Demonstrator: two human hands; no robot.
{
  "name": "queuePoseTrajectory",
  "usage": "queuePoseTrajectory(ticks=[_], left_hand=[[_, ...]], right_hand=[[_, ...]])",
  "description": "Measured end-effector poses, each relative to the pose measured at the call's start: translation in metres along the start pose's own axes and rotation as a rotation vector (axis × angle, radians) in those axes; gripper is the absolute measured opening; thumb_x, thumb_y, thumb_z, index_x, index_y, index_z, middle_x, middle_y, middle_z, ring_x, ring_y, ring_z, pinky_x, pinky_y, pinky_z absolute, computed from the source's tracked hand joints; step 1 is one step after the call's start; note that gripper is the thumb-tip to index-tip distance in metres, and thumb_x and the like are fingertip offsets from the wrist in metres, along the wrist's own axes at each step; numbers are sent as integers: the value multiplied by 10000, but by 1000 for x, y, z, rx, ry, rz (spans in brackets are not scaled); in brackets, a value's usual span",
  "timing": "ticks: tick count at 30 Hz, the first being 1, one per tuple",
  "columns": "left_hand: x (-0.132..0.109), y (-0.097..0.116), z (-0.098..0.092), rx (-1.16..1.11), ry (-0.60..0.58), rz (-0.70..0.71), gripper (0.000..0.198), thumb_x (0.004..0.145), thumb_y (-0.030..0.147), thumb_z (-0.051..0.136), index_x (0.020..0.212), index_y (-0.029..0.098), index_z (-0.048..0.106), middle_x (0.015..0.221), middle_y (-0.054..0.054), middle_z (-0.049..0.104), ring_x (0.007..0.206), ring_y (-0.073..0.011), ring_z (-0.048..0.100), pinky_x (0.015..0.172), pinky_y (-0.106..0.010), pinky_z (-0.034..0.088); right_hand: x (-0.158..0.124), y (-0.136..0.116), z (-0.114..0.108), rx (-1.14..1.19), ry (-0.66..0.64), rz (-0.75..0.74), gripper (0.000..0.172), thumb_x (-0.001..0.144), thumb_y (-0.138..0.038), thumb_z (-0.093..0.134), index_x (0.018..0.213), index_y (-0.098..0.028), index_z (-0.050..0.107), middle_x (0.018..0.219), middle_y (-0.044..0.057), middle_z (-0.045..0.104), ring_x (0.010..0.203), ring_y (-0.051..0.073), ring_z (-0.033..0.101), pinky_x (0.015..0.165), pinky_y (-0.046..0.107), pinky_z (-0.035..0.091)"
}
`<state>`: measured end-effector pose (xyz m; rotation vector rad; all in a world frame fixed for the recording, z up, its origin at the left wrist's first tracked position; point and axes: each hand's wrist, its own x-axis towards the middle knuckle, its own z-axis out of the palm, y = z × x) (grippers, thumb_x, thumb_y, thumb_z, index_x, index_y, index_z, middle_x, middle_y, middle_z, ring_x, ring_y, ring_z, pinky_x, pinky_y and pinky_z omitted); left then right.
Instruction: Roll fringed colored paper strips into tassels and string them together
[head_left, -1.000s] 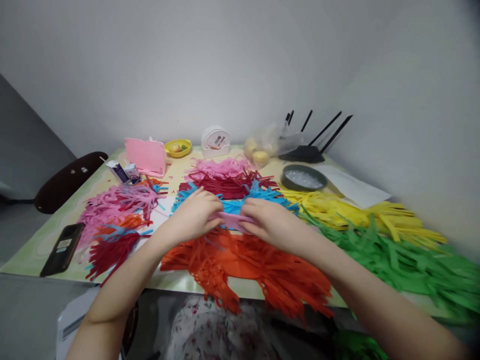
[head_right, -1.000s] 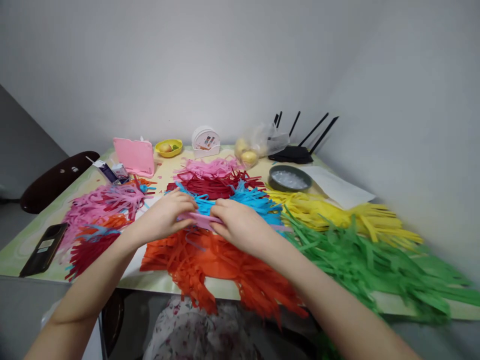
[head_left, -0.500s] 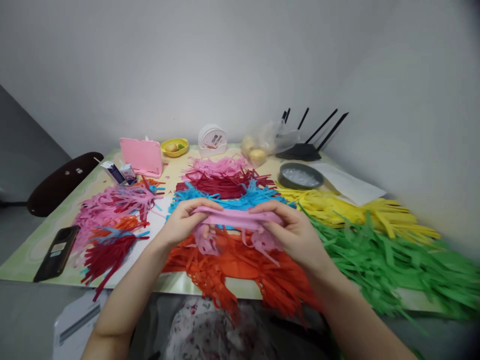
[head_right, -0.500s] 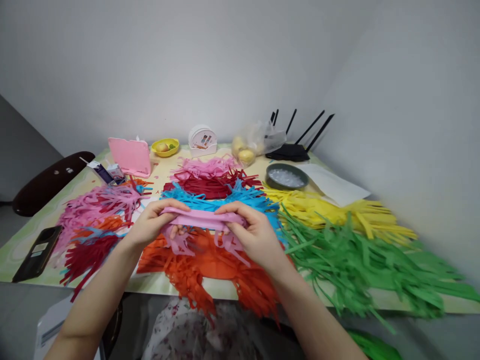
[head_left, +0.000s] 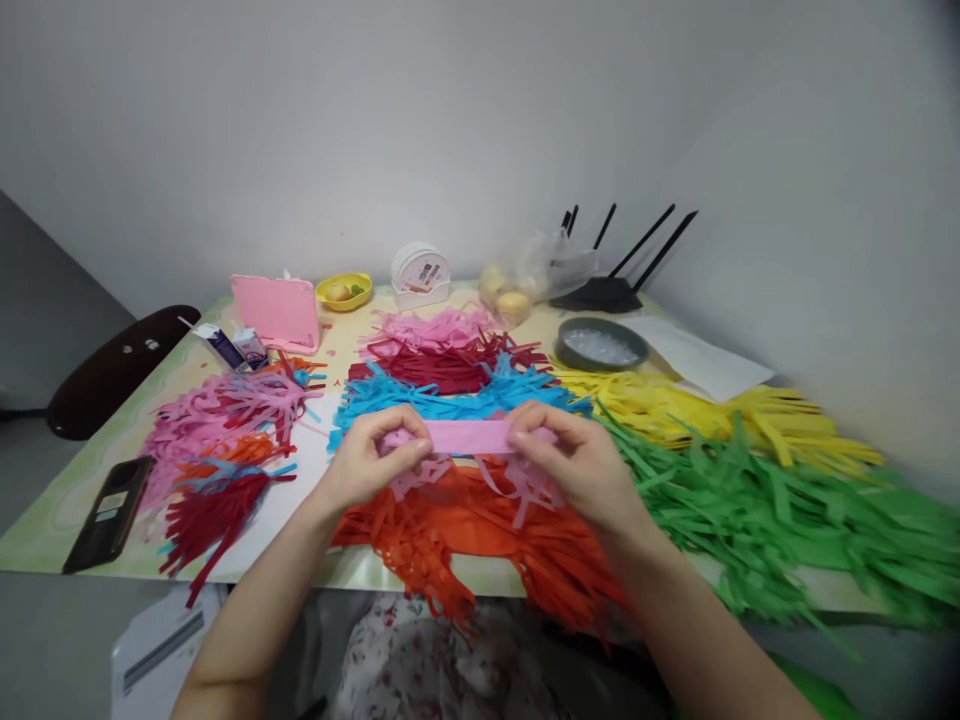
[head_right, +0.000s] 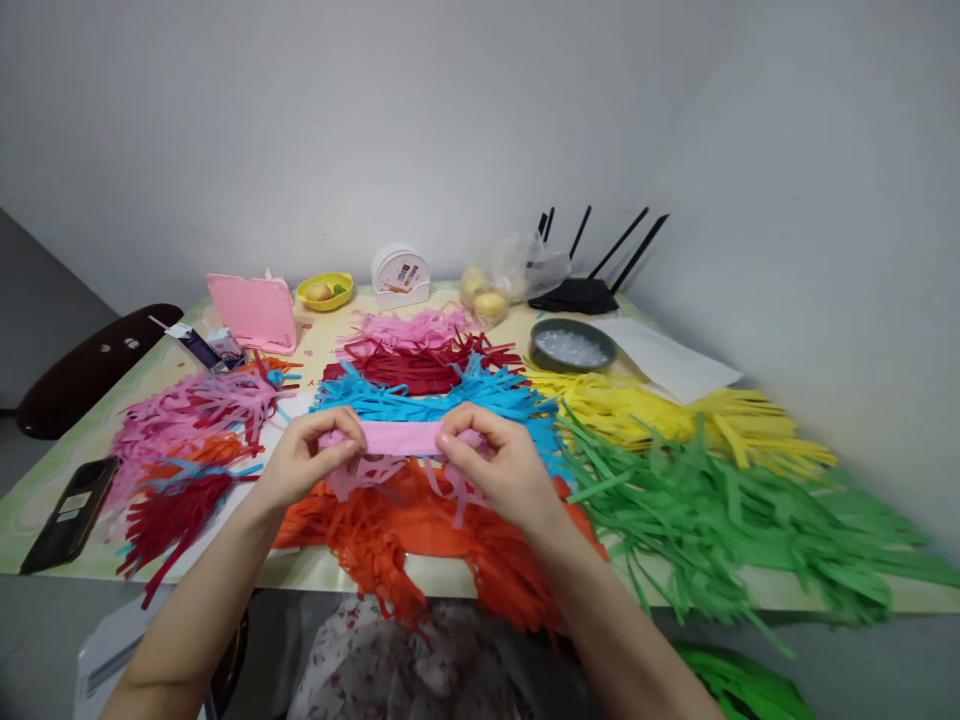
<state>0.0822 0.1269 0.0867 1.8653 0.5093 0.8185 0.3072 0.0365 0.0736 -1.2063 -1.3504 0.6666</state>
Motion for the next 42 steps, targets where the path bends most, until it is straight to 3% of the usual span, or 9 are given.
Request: queuePoseTrajectory(ticks=[5,7,10,19,25,30,33,37,42], left_hand=[[0,6,4,341,104,35,192,848,255,629,1016,166,602,946,-44,662,846,-160,609,745,-249,453],[1,5,3,394,56,30,237,873,245,597,1100,177,600,1046,-62,677,935,-178,619,814,-269,453],[1,4,2,394,36,-36,133,904,277,561,953,173,627,911,-41,693,831,-169,633,764,-269,461],[-4,7,9,-218,17,-254,239,884,393,599,841,193,476,632,19,656,496,-137,627,505,-238,486],[-6,1,8,-375,28,-190,204,868,313,639,976,148,693,690,-20,686,539,-108,619,562,-222,485],[-8,-8,8,-414,42,-121,169,856,273,650,888,138,746,730,-46,687,565,-106,602,623,-249,494],[-9,-5,8,-340,20,-82,208,846,320,661,816,124,724,742,-53,674,607,-118,600,640,-255,490],[-11,5,11,-58,96,-126,271,841,386,659,739,141,607,674,-23,637,578,-116,579,562,-222,446],[-14,13,15,443,104,13,133,903,257,573,1005,194,631,922,-40,712,788,-147,657,728,-247,476]], right_hand=[[-4,-7,2,-275,18,8,246,830,-316,641,1056,-224,678,1069,52,711,977,229,646,860,337,472],[-6,-7,2,-353,-2,7,188,861,-314,610,1000,-216,688,1004,51,723,930,230,658,846,342,475],[-7,-5,2,-354,-18,-10,134,875,-317,601,827,-207,662,883,46,715,856,221,655,809,334,481],[-11,-7,3,-57,-65,154,203,851,-392,634,812,-194,619,667,-10,651,550,139,623,565,249,487],[-11,-3,0,32,-63,84,149,851,-332,638,879,-216,727,720,15,716,672,170,668,748,307,510],[-10,0,1,102,-39,31,122,841,-280,638,814,-235,748,673,-7,703,676,161,656,910,361,462],[-10,0,2,104,-37,-1,152,856,-297,616,806,-231,744,667,-6,701,684,163,654,963,387,434],[-12,-5,4,-47,4,-9,129,821,-324,671,773,-215,720,751,24,724,729,188,658,832,351,491],[-18,-11,8,-372,36,-87,214,890,-294,581,1038,-228,720,1020,77,731,957,244,666,859,379,498]])
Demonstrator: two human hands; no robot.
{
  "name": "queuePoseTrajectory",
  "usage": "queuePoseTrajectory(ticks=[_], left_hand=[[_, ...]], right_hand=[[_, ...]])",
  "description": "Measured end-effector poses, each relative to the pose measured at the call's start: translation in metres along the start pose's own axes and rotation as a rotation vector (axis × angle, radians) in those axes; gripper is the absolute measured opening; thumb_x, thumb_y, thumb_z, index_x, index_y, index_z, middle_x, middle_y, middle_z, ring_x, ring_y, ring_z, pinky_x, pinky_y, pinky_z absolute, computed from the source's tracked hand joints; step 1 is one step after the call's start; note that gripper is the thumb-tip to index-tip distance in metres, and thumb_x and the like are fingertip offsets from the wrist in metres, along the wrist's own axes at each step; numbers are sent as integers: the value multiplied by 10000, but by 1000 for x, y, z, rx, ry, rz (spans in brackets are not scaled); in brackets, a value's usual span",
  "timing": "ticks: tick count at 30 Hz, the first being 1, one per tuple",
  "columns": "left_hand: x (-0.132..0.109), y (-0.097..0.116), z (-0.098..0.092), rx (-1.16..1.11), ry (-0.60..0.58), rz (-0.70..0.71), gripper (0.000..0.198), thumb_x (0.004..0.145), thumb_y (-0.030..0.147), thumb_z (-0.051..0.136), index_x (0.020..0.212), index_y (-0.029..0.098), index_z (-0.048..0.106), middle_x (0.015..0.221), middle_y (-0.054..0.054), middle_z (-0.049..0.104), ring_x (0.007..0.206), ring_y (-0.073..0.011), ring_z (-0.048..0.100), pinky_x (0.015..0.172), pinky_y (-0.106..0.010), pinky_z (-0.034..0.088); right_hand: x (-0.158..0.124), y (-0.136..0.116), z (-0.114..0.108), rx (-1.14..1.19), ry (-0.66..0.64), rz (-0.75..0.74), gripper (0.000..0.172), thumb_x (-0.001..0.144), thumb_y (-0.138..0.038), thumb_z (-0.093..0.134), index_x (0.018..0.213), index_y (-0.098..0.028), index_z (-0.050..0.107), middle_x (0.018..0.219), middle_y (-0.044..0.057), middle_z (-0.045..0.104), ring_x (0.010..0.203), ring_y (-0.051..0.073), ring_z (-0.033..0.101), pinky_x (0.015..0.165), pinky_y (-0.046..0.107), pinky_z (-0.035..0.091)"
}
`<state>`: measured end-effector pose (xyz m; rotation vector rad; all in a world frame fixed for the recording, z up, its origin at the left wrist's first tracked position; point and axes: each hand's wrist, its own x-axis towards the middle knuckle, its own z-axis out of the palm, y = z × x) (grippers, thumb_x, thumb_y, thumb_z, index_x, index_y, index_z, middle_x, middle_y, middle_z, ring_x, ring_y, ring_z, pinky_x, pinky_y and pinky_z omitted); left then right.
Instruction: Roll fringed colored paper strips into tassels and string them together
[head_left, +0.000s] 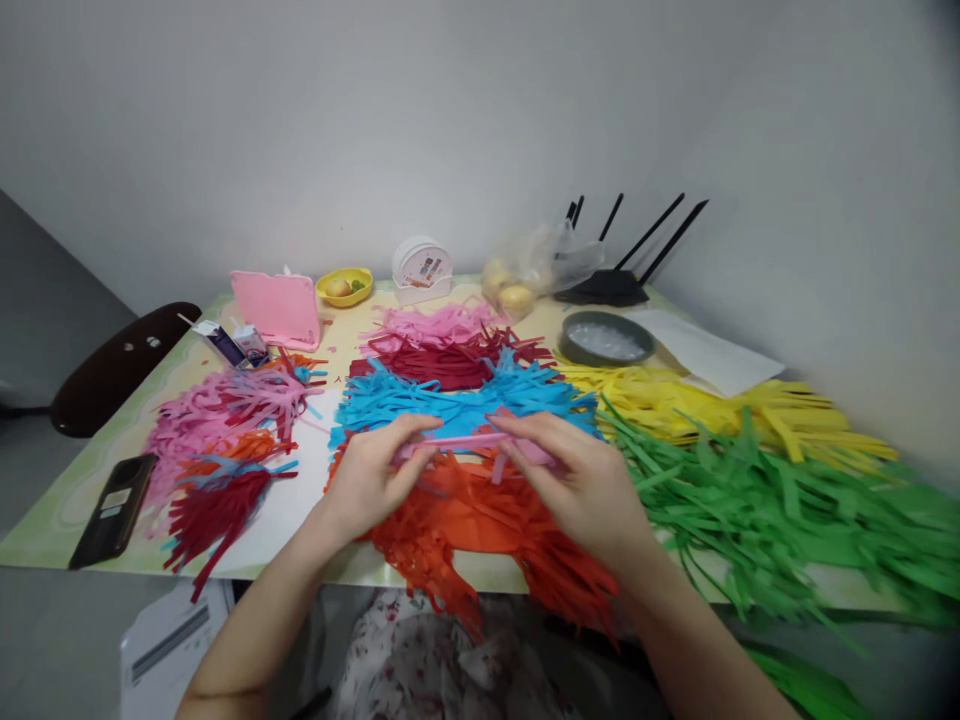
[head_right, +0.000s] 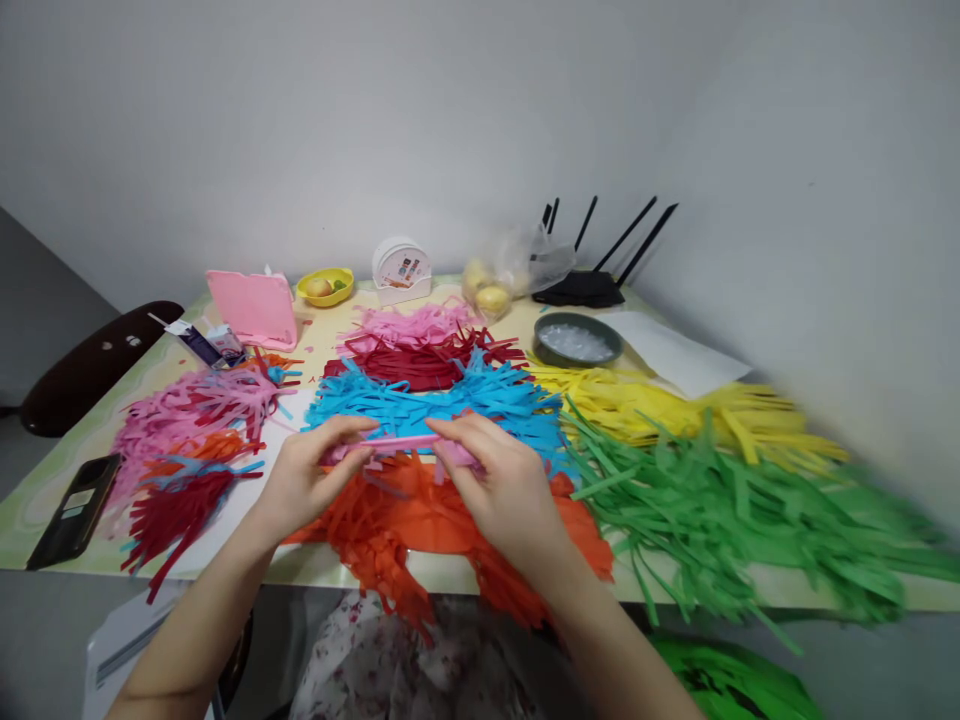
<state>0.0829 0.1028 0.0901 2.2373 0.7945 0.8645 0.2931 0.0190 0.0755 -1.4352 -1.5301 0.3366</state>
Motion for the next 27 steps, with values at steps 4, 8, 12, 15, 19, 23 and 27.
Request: queuePoseTrajectory(ticks=[4,8,12,15,19,23,27], left_hand=[[-2,1,-3,11,-62,-20,121,924,262,542,865,186,615,823,-23,712,740,-143,658,712,-246,476],[-4,1,-6,-347,-114,-134,130,926,297,556,874,178,566,799,-28,721,743,-155,691,712,-259,518],[-5,-1,-2,-637,-117,-235,204,896,311,607,998,141,650,752,-37,719,679,-162,701,686,-277,551],[-3,-4,2,-771,-86,-289,269,855,324,656,1029,128,715,746,-55,727,642,-168,697,661,-287,559],[0,-7,3,-850,-87,-288,207,823,294,685,943,145,764,768,-71,739,618,-161,688,653,-291,560],[1,-10,10,-885,-52,-263,204,764,338,729,797,140,769,739,-74,727,581,-151,665,633,-297,558],[-7,-10,19,-920,17,-192,250,769,393,714,736,148,750,687,-58,702,536,-144,639,589,-296,551]], right_hand=[[-2,-4,0,31,-14,-29,124,894,-277,578,879,-224,689,966,72,729,950,236,669,903,393,494],[-1,-8,-1,311,-86,178,159,859,-352,639,798,-204,639,816,55,743,753,210,715,728,339,567],[1,-6,1,507,-88,252,221,812,-405,695,869,-193,721,734,52,759,664,202,725,643,316,594],[2,0,4,577,-84,260,219,787,-396,724,891,-208,768,753,56,770,684,207,733,660,327,607],[5,7,7,670,-71,271,168,761,-381,748,801,-221,779,739,55,767,674,201,730,655,323,611],[8,6,14,713,-35,296,138,699,-358,778,704,-222,758,662,41,745,598,190,702,597,317,598],[2,-4,21,778,88,292,106,694,-303,727,630,-220,707,585,25,699,510,172,646,494,287,545]])
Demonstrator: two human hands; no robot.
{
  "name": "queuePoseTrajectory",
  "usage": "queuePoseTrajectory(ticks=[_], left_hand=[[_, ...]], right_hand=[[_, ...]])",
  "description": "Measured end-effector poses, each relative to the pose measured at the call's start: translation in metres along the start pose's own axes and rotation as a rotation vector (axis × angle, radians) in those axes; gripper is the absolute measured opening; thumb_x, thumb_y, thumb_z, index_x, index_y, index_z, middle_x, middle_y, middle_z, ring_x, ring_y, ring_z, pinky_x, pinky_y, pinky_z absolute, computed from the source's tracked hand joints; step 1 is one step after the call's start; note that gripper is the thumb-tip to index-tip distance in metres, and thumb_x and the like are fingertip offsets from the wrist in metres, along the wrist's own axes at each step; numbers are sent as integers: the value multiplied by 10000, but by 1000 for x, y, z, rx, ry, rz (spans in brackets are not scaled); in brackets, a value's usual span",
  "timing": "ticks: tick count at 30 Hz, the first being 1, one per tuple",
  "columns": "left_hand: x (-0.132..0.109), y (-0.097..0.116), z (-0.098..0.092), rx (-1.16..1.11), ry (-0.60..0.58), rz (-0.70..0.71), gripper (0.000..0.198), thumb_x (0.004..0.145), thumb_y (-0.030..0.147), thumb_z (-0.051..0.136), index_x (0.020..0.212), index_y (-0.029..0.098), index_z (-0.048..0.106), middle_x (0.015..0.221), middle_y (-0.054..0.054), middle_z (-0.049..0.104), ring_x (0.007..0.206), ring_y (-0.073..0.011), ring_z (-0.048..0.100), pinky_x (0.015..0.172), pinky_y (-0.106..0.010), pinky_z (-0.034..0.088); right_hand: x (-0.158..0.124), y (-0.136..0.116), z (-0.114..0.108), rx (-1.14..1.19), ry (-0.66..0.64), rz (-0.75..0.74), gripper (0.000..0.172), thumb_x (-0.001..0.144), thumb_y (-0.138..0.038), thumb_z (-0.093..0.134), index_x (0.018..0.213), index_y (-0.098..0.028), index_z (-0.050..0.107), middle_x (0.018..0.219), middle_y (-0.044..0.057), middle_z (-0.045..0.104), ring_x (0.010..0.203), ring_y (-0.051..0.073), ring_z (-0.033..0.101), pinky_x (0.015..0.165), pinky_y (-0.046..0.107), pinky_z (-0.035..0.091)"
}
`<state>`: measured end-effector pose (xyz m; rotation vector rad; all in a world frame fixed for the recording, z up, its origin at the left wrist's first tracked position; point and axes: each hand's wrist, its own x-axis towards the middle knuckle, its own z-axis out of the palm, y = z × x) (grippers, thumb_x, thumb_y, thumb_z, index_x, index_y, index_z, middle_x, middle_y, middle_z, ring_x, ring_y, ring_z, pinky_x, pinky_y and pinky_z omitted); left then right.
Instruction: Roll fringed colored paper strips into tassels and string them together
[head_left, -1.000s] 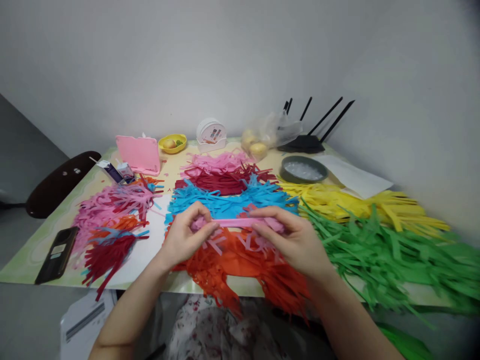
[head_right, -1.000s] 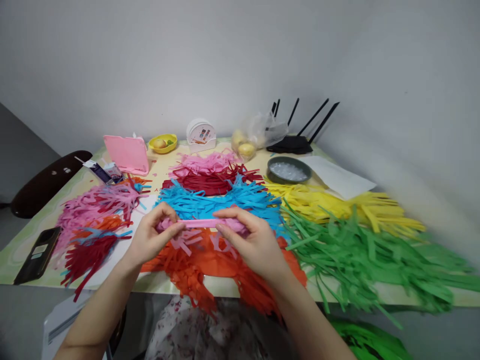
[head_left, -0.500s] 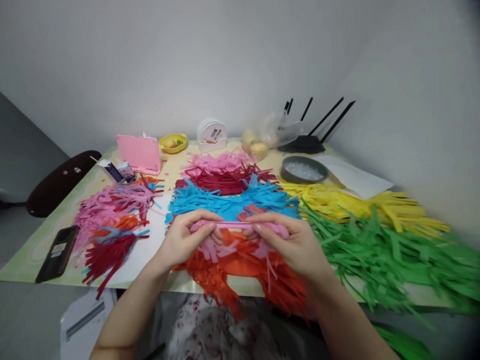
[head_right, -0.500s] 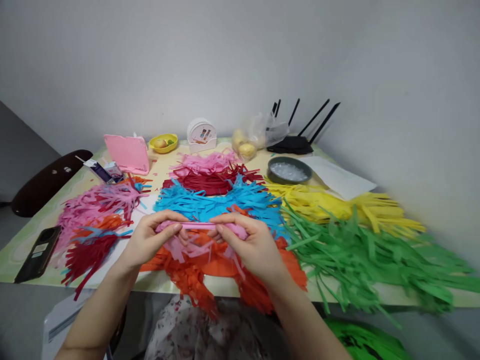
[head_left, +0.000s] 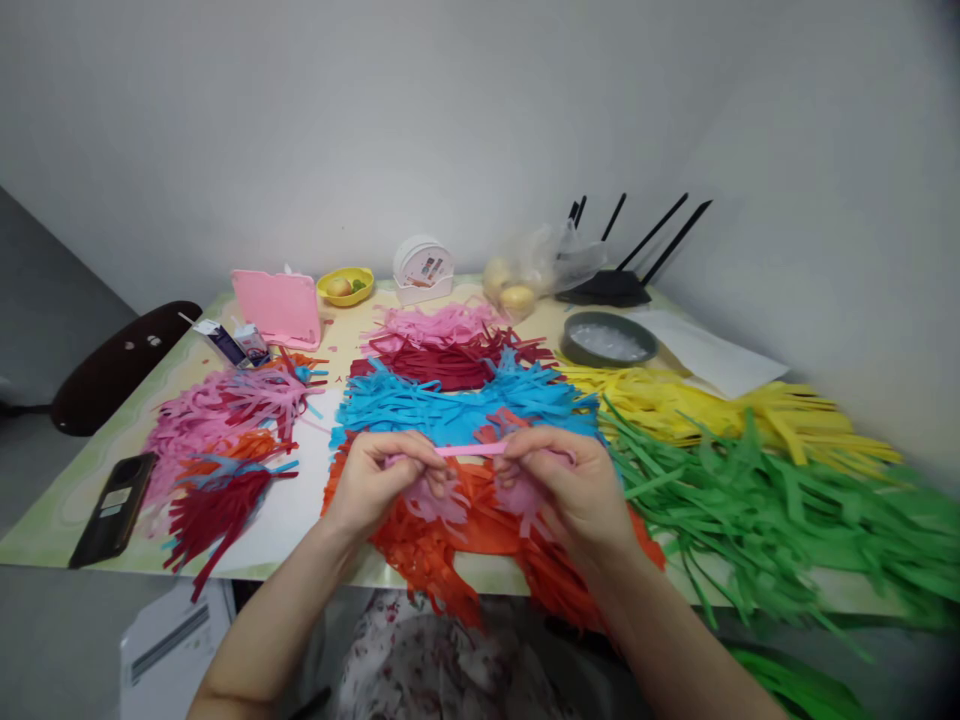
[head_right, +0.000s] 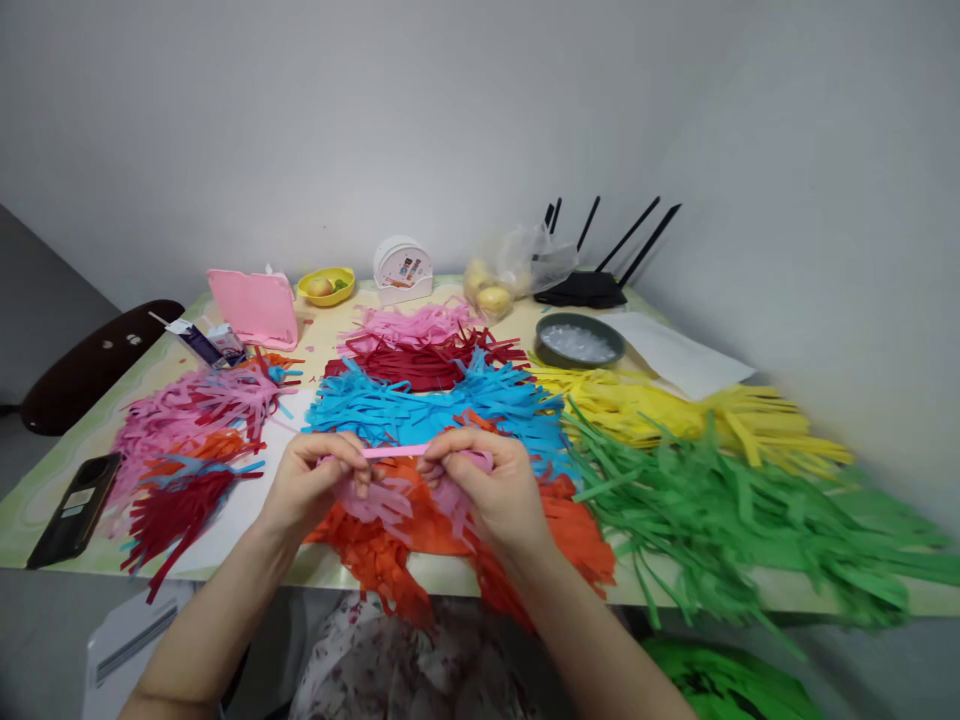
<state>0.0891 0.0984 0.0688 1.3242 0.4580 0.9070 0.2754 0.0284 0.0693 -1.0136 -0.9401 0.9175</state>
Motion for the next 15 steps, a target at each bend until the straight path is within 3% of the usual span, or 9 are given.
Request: queuePoseTrajectory(ticks=[3,5,7,9,12,15], left_hand=[[-13,12,2,157,-102,117,197,855,292,617,794,163,752,717,-72,721,597,-161,674,595,-283,552],[-20,30,2,411,-222,207,179,864,201,575,858,177,752,873,-100,754,799,-205,716,754,-327,566],[-23,49,3,715,-278,289,190,853,149,573,916,197,746,1140,-115,718,1086,-255,660,1004,-422,470],[-20,62,6,917,-279,312,190,864,165,595,983,223,732,1269,-96,661,1232,-267,573,1136,-484,317],[-11,68,13,954,-359,235,181,901,244,603,1043,253,713,1102,-52,741,1111,-215,647,1159,-458,280],[-3,63,18,952,-422,190,153,924,264,574,968,241,718,916,-22,766,889,-162,697,1142,-417,298]], right_hand=[[-11,-8,-2,-77,-29,-186,161,748,-157,609,635,-230,698,573,13,684,532,166,636,542,293,535],[-16,-17,-7,-231,-125,-366,238,758,-73,561,706,-245,717,624,9,702,592,170,652,616,313,542],[-18,-28,-12,-379,-251,-525,293,759,-32,552,809,-262,726,685,8,719,635,170,669,652,319,545],[-17,-36,-13,-483,-375,-624,325,769,-25,543,878,-275,718,721,8,730,654,165,687,654,308,552],[-13,-40,-12,-578,-464,-683,323,796,-47,517,899,-288,705,757,14,744,695,156,708,676,292,565],[-13,-36,-14,-615,-493,-720,301,813,-67,538,943,-287,698,788,22,749,722,157,710,687,288,569]])
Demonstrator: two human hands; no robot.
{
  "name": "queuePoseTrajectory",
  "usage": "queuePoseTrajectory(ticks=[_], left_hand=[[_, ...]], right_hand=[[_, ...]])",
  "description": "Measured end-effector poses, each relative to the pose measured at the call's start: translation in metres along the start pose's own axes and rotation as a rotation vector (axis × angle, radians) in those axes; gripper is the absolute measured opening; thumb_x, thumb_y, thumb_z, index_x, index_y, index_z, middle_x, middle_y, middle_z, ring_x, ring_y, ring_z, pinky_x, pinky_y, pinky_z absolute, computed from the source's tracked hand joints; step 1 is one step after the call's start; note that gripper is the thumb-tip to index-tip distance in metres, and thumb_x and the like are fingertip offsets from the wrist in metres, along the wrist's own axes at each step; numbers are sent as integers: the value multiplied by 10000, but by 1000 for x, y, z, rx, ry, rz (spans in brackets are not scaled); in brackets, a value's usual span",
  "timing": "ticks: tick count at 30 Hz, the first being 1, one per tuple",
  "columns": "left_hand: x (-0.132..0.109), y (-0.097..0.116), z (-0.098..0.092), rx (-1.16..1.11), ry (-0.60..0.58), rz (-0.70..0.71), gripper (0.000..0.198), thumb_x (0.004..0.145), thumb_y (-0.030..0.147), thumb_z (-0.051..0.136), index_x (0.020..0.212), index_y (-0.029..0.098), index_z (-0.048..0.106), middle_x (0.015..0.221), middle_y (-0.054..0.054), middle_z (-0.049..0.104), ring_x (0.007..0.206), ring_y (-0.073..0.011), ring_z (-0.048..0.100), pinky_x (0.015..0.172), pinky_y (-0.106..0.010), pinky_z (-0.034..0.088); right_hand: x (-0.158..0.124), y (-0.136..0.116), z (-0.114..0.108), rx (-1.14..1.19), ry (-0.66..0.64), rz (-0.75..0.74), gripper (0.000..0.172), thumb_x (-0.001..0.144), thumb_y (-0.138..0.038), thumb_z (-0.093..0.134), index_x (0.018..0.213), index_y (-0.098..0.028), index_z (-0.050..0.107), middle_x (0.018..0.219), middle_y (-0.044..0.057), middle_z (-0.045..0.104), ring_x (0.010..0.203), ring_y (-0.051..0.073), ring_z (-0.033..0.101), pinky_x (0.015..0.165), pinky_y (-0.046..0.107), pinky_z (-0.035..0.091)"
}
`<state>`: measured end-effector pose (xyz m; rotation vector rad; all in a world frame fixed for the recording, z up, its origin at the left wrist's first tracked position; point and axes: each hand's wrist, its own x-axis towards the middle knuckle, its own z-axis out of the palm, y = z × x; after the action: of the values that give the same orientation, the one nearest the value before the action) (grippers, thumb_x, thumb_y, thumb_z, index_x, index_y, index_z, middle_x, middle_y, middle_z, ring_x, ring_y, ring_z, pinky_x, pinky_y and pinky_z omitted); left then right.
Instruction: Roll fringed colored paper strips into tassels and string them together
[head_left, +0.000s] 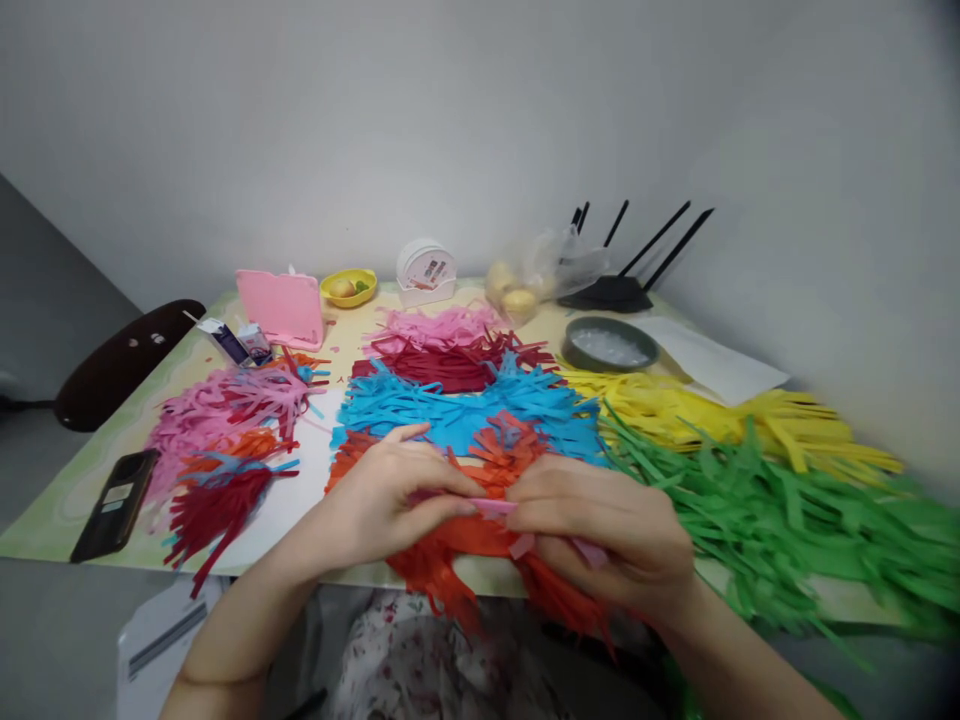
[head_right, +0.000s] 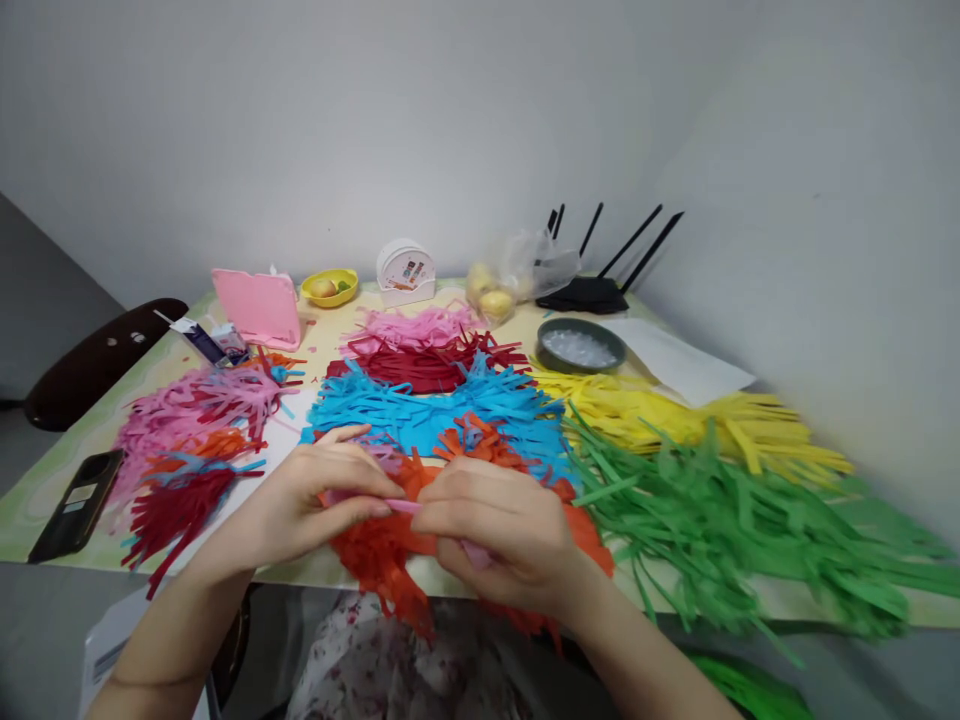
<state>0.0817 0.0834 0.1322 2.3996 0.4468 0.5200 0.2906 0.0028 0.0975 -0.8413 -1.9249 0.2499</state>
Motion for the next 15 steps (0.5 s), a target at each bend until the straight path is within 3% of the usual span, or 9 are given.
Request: queuePoseTrajectory(ticks=[4,8,11,13,15], left_hand=[[2,-12,8,274,85,59,190,950,216,495,928,201,683,843,-39,745,807,-158,671,1073,-432,348],[3,-38,17,609,230,185,236,952,157,444,964,220,671,814,-25,747,838,-170,663,1097,-513,275],[3,-57,23,590,238,311,226,943,177,475,1016,259,673,931,-20,764,925,-181,675,1098,-523,278],[0,-66,26,543,240,365,225,939,203,494,1052,273,676,1002,-27,761,967,-191,679,1067,-502,330],[-3,-71,29,513,276,384,232,937,227,509,1091,286,672,1052,-28,755,997,-195,679,1044,-475,358]], right_hand=[[-4,4,-7,-68,-68,14,345,822,-81,565,1076,-280,685,940,39,752,864,170,712,792,294,564],[7,11,-15,-63,-167,354,414,854,-306,640,1263,-243,619,1268,82,657,1165,244,615,986,374,493],[16,23,-4,193,-234,559,253,922,-365,550,1063,-226,707,1079,54,736,1002,213,681,886,341,534],[15,30,10,445,-265,632,250,914,-393,561,885,-197,713,851,35,750,788,180,698,729,292,553],[11,34,24,638,-206,691,259,882,-408,610,784,-179,679,684,11,705,632,147,657,623,257,526]])
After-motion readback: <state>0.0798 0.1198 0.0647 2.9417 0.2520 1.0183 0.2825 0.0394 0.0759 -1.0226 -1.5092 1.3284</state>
